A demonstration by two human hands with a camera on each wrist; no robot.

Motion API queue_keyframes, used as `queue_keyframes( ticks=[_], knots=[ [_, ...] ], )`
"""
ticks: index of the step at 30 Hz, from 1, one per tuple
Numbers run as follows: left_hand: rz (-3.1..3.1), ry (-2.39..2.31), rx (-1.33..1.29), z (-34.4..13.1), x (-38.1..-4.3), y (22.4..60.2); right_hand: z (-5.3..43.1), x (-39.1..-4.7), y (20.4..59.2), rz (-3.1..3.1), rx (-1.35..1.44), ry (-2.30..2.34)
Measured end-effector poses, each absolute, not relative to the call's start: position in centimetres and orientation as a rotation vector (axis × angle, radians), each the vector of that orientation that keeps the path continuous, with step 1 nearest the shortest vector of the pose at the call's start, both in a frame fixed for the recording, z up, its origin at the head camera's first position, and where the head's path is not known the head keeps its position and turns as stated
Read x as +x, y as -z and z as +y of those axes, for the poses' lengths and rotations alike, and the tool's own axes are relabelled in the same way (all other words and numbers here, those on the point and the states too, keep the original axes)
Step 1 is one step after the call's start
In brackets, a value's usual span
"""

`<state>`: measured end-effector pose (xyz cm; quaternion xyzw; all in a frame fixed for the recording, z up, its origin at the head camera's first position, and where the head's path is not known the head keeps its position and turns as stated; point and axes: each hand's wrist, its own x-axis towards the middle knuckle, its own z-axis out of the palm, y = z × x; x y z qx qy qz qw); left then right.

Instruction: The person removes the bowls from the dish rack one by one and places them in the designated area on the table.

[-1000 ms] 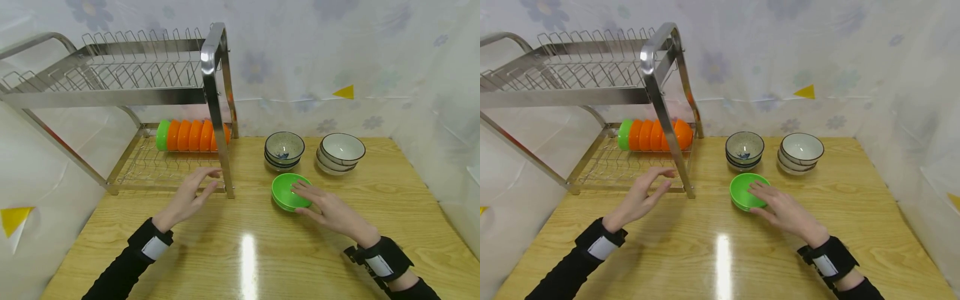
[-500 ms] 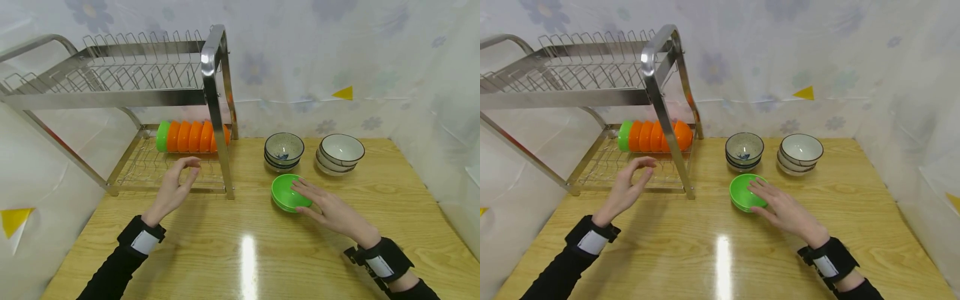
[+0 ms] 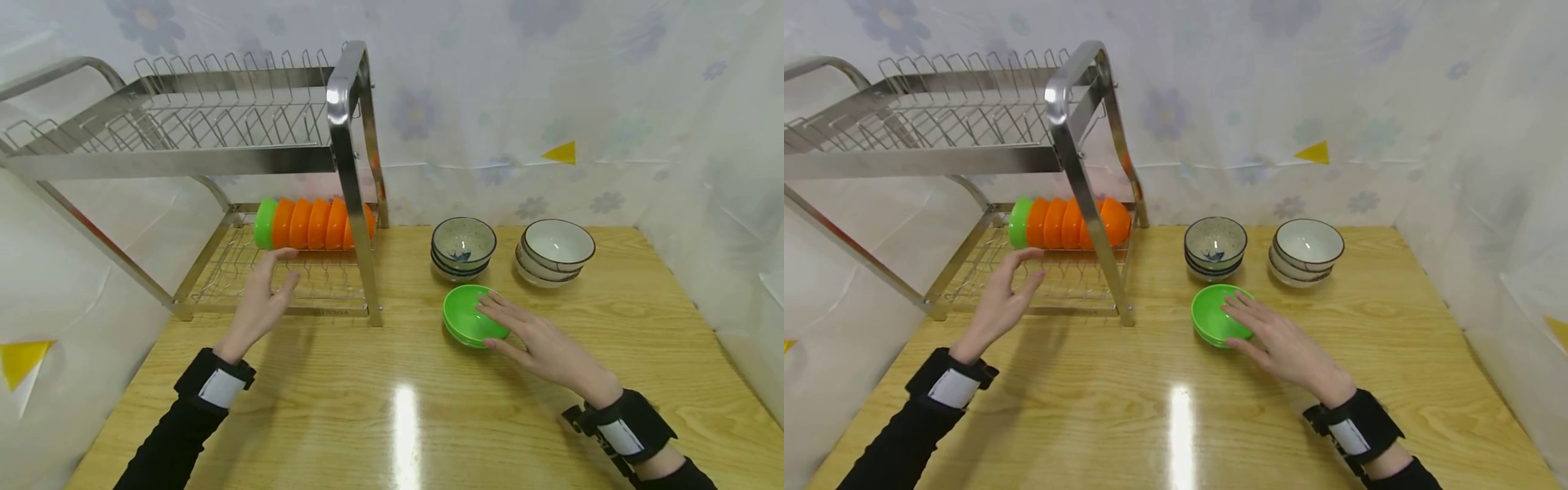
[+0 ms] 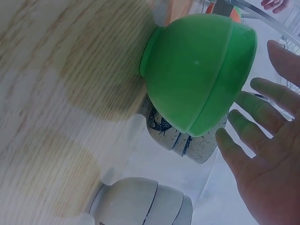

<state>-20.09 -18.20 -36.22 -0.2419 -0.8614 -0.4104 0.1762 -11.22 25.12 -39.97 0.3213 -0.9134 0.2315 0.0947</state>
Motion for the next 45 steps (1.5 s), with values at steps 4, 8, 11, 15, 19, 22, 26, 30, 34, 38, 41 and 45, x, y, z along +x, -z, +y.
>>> queue_keyframes(
  ticks=[4,8,11,15,19,22,26,30,34,38,41,45],
  knots=[
    [-2.476,1.151,-0.609,-18.9,-20.5,36.0,25.1,-11.2,39.9,-2.710,0.948,-0.689],
    [-2.512,1.144,-0.545,-19.4,-20.7,35.8,25.1,-11.1,39.7,-2.715,0.948,-0.689],
    [-2.544,1.136,-0.520,-19.6,-20.8,35.7,25.1,-11.1,39.7,-2.714,0.946,-0.686],
    [-2.590,1.125,-0.505,-19.8,-20.9,35.6,25.1,-11.1,39.8,-2.696,0.946,-0.681],
    [-2.641,1.139,-0.480,-20.1,-21.1,35.6,25.0,-11.1,39.9,-2.676,0.964,-0.681],
    [-2.682,1.170,-0.454,-20.3,-21.1,35.4,24.9,-11.1,40.0,-2.674,0.966,-0.688],
    [-2.722,1.200,-0.427,-20.5,-21.1,35.3,24.9,-11.1,39.9,-2.681,0.962,-0.693],
    [-2.745,1.200,-0.420,-20.6,-21.1,35.3,24.9,-11.1,39.9,-2.688,0.966,-0.694],
    [-2.762,1.187,-0.429,-20.7,-21.1,35.3,24.9,-11.1,39.9,-2.690,0.966,-0.694],
    [-2.773,1.179,-0.435,-20.8,-21.1,35.3,24.9,-11.1,40.0,-2.679,0.961,-0.698],
    [-2.780,1.179,-0.432,-20.8,-21.1,35.3,24.9,-11.1,39.9,-2.680,0.961,-0.698],
    [-2.789,1.175,-0.443,-20.7,-21.2,35.4,24.9,-11.0,39.7,-2.689,0.963,-0.694]
  ],
)
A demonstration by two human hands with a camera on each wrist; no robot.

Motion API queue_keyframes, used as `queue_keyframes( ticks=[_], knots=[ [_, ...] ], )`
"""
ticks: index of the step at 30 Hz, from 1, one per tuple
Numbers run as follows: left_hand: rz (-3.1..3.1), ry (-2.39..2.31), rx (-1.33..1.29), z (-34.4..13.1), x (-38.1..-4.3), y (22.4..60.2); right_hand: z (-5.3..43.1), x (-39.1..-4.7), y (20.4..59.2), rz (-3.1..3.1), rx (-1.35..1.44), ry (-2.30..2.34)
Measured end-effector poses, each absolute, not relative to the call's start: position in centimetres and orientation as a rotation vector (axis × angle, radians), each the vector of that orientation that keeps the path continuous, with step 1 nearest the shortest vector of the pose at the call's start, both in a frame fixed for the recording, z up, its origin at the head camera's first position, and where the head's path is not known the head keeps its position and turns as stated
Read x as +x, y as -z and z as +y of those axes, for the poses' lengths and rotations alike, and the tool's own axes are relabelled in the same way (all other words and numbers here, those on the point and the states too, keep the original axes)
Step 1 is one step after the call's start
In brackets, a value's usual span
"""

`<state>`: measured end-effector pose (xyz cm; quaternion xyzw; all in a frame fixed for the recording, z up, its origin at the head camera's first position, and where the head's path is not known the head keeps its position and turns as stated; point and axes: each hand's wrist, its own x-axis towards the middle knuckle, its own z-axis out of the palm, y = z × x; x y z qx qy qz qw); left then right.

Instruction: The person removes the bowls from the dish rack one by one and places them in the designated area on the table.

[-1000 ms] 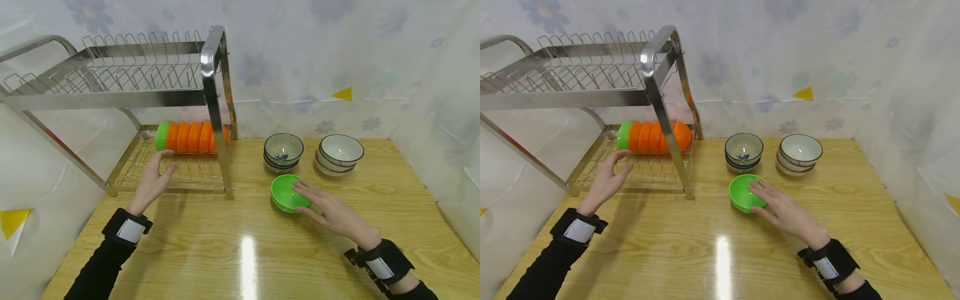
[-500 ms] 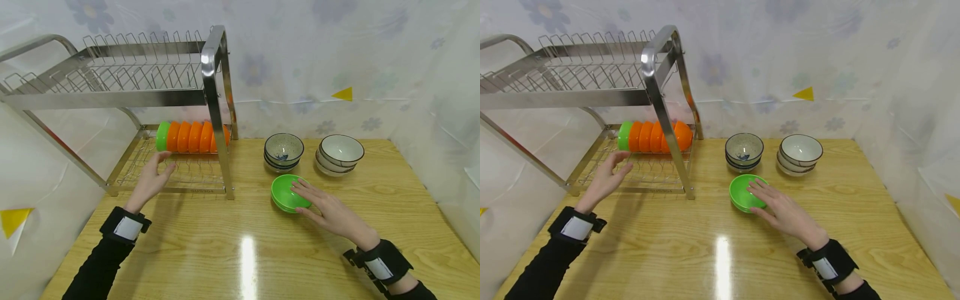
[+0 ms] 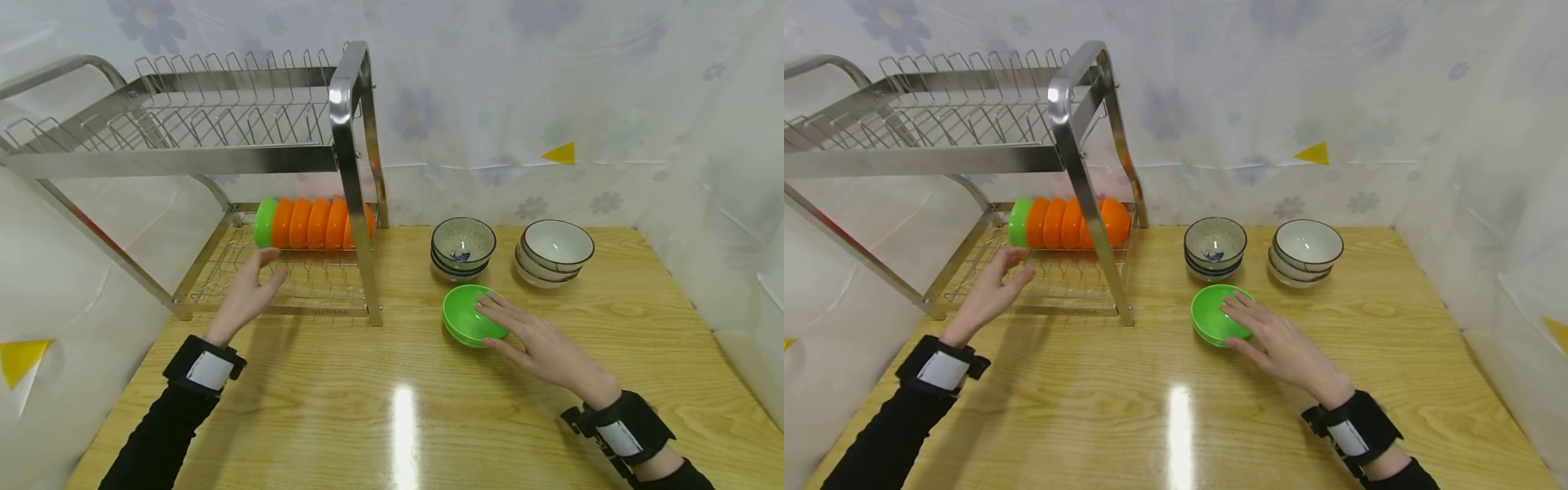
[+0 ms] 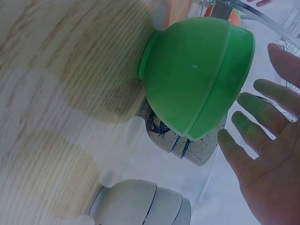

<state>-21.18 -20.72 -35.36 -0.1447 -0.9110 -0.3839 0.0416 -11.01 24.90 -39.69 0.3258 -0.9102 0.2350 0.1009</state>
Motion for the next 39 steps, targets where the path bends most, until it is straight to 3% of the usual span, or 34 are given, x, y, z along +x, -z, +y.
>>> queue_keyframes(
  ticks=[24,39],
  knots=[
    [-2.922,1.162,-0.446,-20.9,-22.3,35.6,25.2,-11.1,39.7,-2.657,0.952,-0.702],
    [-2.994,1.180,-0.415,-22.0,-24.3,33.5,25.3,-11.4,39.5,-2.650,0.962,-0.691]
  ],
)
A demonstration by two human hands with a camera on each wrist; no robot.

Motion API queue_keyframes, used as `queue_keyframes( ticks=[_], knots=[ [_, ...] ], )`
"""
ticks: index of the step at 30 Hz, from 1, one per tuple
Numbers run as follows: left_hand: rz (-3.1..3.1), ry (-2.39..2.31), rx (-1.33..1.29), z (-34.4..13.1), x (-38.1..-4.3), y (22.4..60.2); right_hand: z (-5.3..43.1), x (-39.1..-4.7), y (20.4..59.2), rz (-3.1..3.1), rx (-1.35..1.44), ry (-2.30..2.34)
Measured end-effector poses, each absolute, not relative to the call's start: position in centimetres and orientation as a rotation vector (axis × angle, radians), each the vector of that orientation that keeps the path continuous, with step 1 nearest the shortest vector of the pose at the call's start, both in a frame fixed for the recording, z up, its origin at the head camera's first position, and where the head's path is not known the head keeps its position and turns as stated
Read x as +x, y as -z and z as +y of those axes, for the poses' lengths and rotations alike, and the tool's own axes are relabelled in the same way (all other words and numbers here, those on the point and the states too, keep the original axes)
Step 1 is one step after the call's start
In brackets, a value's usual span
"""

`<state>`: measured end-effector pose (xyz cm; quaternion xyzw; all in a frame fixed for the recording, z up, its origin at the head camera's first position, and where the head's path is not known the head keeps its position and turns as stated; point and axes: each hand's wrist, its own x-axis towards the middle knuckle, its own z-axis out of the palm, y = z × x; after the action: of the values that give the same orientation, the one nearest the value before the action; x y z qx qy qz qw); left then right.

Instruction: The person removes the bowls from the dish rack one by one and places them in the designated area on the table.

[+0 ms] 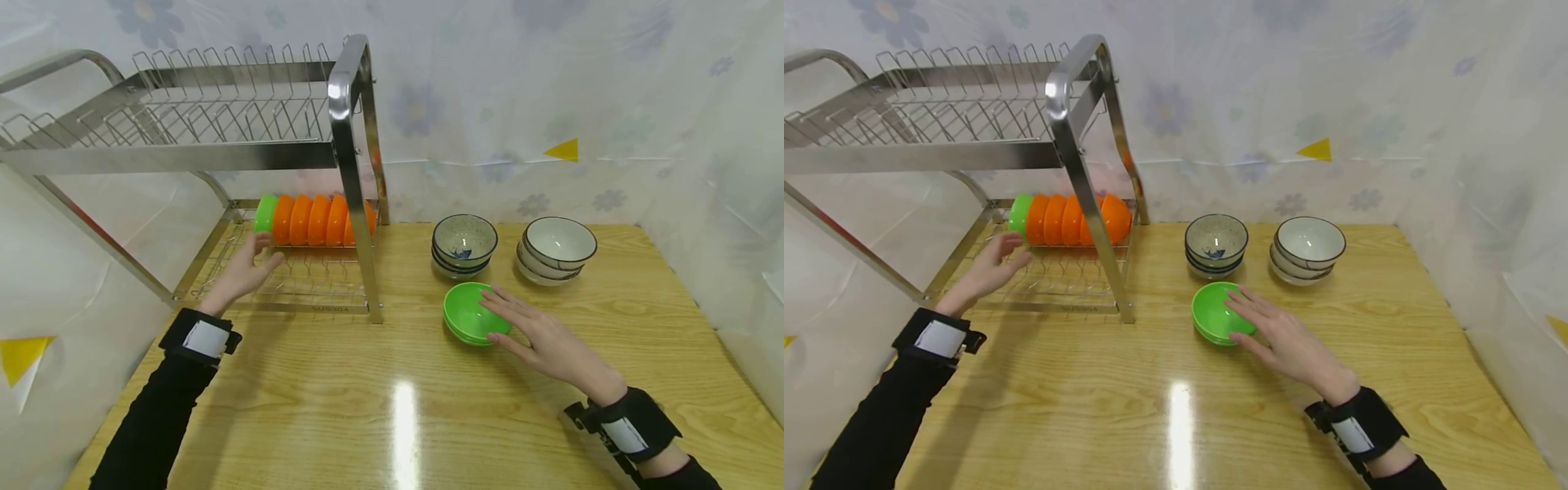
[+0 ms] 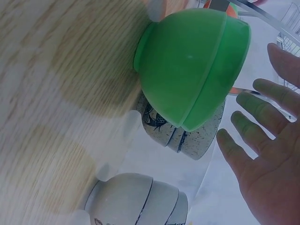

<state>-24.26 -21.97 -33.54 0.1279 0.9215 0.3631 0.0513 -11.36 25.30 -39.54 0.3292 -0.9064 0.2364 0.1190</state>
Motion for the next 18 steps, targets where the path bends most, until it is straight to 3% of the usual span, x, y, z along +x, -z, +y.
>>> queue_keyframes(
  ticks=[18],
  knots=[
    [2.749,-1.239,0.138,-22.8,-29.1,33.0,25.6,-11.2,39.4,-2.682,0.940,-0.686]
  ],
)
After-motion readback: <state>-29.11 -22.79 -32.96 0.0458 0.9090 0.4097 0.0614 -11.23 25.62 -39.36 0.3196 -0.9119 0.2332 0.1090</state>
